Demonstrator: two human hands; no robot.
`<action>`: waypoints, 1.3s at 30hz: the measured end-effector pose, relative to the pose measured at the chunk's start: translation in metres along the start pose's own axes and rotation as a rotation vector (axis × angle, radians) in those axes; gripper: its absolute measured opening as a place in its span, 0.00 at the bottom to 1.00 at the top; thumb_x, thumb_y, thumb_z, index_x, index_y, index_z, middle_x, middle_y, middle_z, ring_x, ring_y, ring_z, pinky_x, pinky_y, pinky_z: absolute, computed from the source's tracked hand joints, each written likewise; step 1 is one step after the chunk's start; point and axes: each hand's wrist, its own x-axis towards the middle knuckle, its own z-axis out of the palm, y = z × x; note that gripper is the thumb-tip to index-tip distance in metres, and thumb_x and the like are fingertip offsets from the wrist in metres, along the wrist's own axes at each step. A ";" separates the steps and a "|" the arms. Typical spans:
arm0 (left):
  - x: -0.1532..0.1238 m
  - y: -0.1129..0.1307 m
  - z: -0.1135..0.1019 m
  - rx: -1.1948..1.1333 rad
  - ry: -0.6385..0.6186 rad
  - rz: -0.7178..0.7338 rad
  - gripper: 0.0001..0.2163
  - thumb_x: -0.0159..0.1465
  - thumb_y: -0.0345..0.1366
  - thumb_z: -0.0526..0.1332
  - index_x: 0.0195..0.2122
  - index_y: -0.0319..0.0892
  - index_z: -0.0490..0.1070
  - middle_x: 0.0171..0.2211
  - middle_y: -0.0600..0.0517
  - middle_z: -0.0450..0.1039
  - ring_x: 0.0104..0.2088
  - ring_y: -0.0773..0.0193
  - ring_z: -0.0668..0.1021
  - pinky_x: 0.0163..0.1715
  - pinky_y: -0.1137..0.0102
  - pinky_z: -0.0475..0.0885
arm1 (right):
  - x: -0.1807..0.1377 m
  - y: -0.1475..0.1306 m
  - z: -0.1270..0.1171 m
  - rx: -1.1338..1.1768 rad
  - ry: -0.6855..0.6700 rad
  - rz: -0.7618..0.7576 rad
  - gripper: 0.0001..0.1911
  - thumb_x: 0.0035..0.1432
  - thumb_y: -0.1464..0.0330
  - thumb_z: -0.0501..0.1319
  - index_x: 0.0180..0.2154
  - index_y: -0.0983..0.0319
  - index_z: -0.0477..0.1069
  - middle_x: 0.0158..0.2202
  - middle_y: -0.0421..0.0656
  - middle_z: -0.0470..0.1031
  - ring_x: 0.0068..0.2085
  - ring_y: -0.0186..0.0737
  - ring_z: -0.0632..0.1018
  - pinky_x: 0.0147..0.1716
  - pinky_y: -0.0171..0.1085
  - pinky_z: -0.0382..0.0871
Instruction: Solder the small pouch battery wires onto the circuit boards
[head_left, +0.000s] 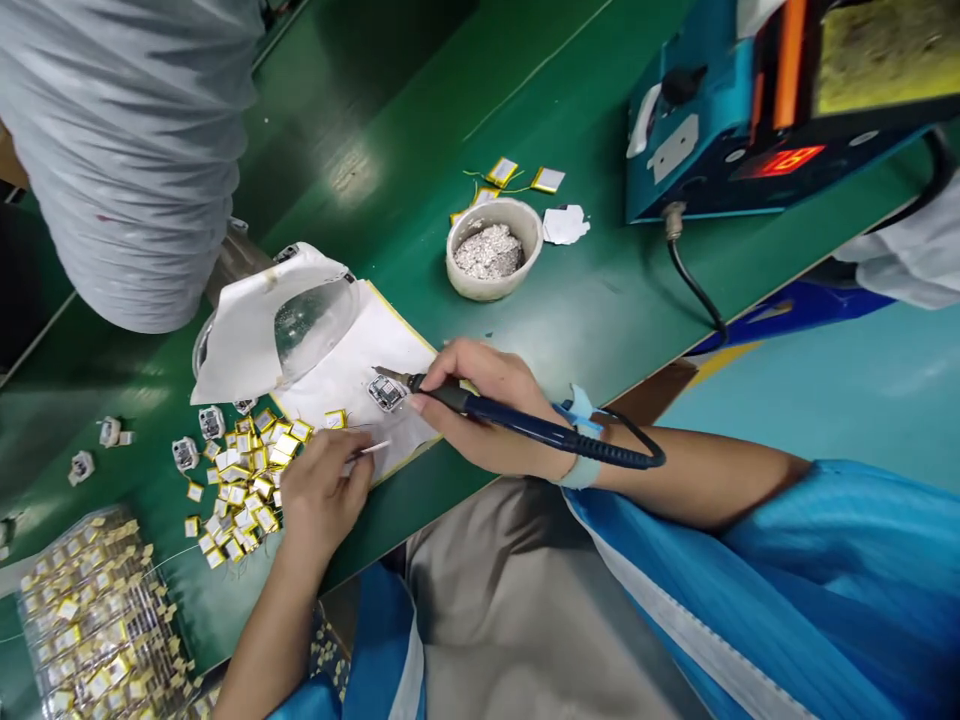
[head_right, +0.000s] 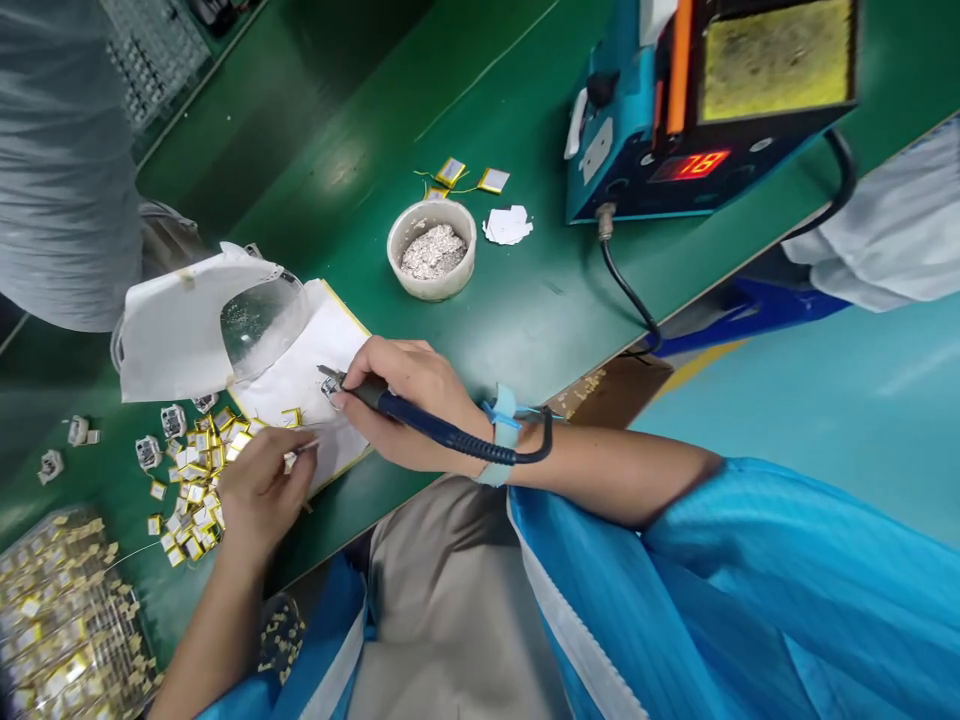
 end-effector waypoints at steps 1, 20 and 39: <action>0.003 -0.006 0.006 0.037 0.093 0.014 0.09 0.70 0.26 0.67 0.48 0.45 0.80 0.39 0.52 0.83 0.34 0.67 0.83 0.34 0.73 0.75 | 0.001 0.002 0.005 0.013 -0.009 -0.001 0.09 0.66 0.69 0.70 0.38 0.56 0.70 0.32 0.35 0.79 0.33 0.37 0.79 0.41 0.39 0.73; 0.014 -0.041 0.039 0.123 0.227 0.160 0.15 0.64 0.23 0.73 0.50 0.42 0.79 0.37 0.51 0.79 0.34 0.62 0.79 0.35 0.67 0.73 | -0.005 0.022 0.025 0.020 -0.003 0.020 0.10 0.62 0.72 0.68 0.35 0.54 0.68 0.25 0.34 0.74 0.29 0.39 0.78 0.44 0.48 0.77; 0.015 -0.040 0.040 0.143 0.226 0.185 0.13 0.64 0.25 0.74 0.49 0.41 0.79 0.36 0.50 0.78 0.34 0.61 0.77 0.35 0.67 0.73 | -0.009 0.025 0.027 -0.005 -0.019 -0.025 0.10 0.61 0.71 0.69 0.35 0.55 0.68 0.26 0.33 0.75 0.29 0.39 0.79 0.51 0.52 0.76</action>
